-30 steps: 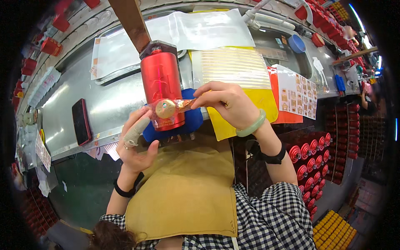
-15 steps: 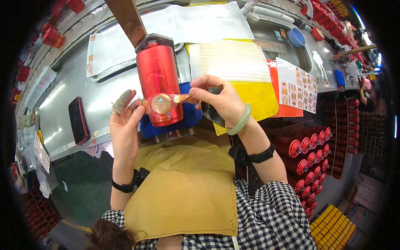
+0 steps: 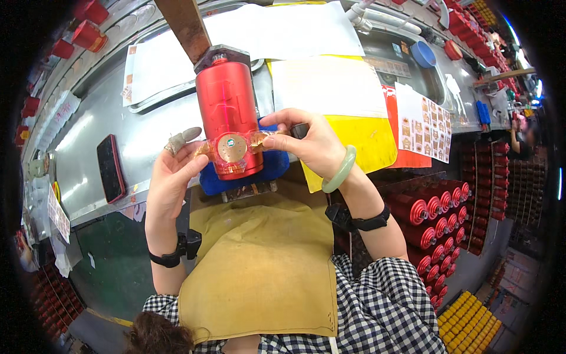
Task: Applying labels and stickers to red cylindrical containers at a factory workstation.
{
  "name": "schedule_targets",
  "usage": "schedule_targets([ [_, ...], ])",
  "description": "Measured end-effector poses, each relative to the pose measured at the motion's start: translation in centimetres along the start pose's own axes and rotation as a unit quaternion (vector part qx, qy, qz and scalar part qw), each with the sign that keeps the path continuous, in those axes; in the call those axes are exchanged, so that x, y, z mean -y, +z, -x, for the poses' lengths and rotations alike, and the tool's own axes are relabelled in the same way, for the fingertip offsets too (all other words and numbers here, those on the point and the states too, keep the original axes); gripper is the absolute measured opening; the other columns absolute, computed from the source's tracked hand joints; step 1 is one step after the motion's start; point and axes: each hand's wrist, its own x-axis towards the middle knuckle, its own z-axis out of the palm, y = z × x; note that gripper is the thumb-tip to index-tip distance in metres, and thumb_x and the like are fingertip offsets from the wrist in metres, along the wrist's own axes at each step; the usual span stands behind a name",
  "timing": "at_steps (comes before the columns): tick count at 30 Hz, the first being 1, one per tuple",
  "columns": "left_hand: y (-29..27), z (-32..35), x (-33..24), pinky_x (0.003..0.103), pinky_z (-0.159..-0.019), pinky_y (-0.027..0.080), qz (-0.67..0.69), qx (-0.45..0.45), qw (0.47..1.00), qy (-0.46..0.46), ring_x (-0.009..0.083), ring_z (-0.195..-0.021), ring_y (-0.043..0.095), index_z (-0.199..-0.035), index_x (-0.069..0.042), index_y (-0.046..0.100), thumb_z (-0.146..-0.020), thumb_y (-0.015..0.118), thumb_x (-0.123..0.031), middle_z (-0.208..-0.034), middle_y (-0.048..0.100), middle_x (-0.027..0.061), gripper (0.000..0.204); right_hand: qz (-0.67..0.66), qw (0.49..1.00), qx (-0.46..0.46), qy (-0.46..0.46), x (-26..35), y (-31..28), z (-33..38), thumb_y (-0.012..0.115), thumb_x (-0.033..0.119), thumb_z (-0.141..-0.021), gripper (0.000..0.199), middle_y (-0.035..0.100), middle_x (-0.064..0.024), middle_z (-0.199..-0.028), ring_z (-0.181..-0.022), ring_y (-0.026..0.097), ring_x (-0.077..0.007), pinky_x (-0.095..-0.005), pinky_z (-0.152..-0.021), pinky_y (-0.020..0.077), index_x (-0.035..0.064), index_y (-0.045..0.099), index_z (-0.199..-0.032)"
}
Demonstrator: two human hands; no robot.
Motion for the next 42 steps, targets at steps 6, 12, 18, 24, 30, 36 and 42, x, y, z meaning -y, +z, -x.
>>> schedule_targets([
  [6, -0.5, -0.3, -0.1, 0.028, -0.092, 0.05, 0.019, 0.058, 0.998, 0.001, 0.0111, -0.1, 0.064, -0.136, 0.001, 0.056, -0.091, 0.076, -0.008, -0.105, 0.067, 0.0053, 0.05, 0.015, 0.997, 0.009, 0.075, 0.1, -0.3, -0.4, 0.081, 0.016, -0.088, 0.024, 0.056, 0.0069, -0.077, -0.073, 0.048, -0.0034, -0.0219, -0.068, 0.0436, 0.0005, 0.074, -0.105],
  [12, -0.8, -0.9, 1.0, 0.025, -0.084, 0.05, 0.009, 0.042, 0.999, 0.018, 0.0098, -0.093, 0.062, -0.134, 0.002, 0.056, -0.096, 0.07, -0.009, -0.098, 0.065, 0.0011, 0.042, -0.037, 0.995, 0.015, 0.094, -0.2, -0.1, -0.7, 0.079, 0.019, -0.091, 0.019, 0.064, 0.0048, -0.079, -0.073, 0.052, -0.0025, -0.0208, -0.066, 0.0441, 0.0012, 0.073, -0.096],
  [18, 0.0, -1.2, 1.3, 0.028, -0.087, 0.053, 0.037, 0.023, 0.999, 0.018, 0.0119, -0.094, 0.064, -0.135, 0.001, 0.056, -0.1, 0.066, -0.01, -0.104, 0.066, 0.0036, 0.038, 0.004, 0.998, 0.014, 0.059, 0.0, 0.2, -0.6, 0.08, 0.019, -0.09, 0.021, 0.069, 0.0026, -0.087, -0.078, 0.056, -0.0023, -0.0215, -0.069, 0.0466, 0.0016, 0.073, -0.099],
  [24, 0.2, -1.2, 1.6, 0.027, -0.086, 0.054, 0.145, -0.009, 0.989, -0.037, 0.0128, -0.095, 0.067, -0.135, 0.001, 0.056, -0.099, 0.066, -0.01, -0.101, 0.068, 0.0044, 0.039, -0.007, 0.996, 0.022, 0.084, 0.2, 0.3, -0.6, 0.078, 0.018, -0.091, 0.019, 0.07, 0.0024, -0.088, -0.078, 0.057, -0.0024, -0.0212, -0.069, 0.0463, 0.0017, 0.073, -0.099],
  [30, 0.1, -1.4, 2.2, 0.024, -0.082, 0.053, 0.055, 0.046, 0.996, 0.045, 0.0125, -0.093, 0.066, -0.137, 0.0, 0.055, -0.096, 0.07, -0.007, -0.1, 0.069, 0.0047, 0.044, -0.02, 0.995, 0.016, 0.094, -0.1, 0.5, -0.6, 0.074, 0.019, -0.095, 0.017, 0.071, 0.0011, -0.087, -0.078, 0.057, -0.0026, -0.0214, -0.069, 0.0465, 0.0016, 0.073, -0.099],
  [36, 0.3, -1.4, 1.9, 0.026, -0.081, 0.053, 0.066, 0.038, 0.996, 0.038, 0.0117, -0.089, 0.064, -0.136, 0.0, 0.056, -0.094, 0.072, -0.005, -0.1, 0.068, 0.0046, 0.045, -0.019, 0.997, 0.021, 0.072, -0.2, 0.6, -0.6, 0.073, 0.019, -0.096, 0.02, 0.072, -0.0007, -0.088, -0.081, 0.061, -0.0051, -0.0234, -0.074, 0.049, 0.0, 0.072, -0.099],
  [42, 0.1, -1.4, 2.0, 0.027, -0.08, 0.053, 0.053, 0.035, 0.998, 0.025, 0.0123, -0.09, 0.065, -0.137, 0.001, 0.055, -0.095, 0.071, -0.006, -0.1, 0.069, 0.0062, 0.045, -0.017, 0.997, 0.025, 0.073, 0.0, 0.8, -0.6, 0.071, 0.018, -0.098, 0.021, 0.073, -0.0043, -0.091, -0.086, 0.066, -0.0087, -0.0248, -0.079, 0.0533, -0.0026, 0.07, -0.102],
])
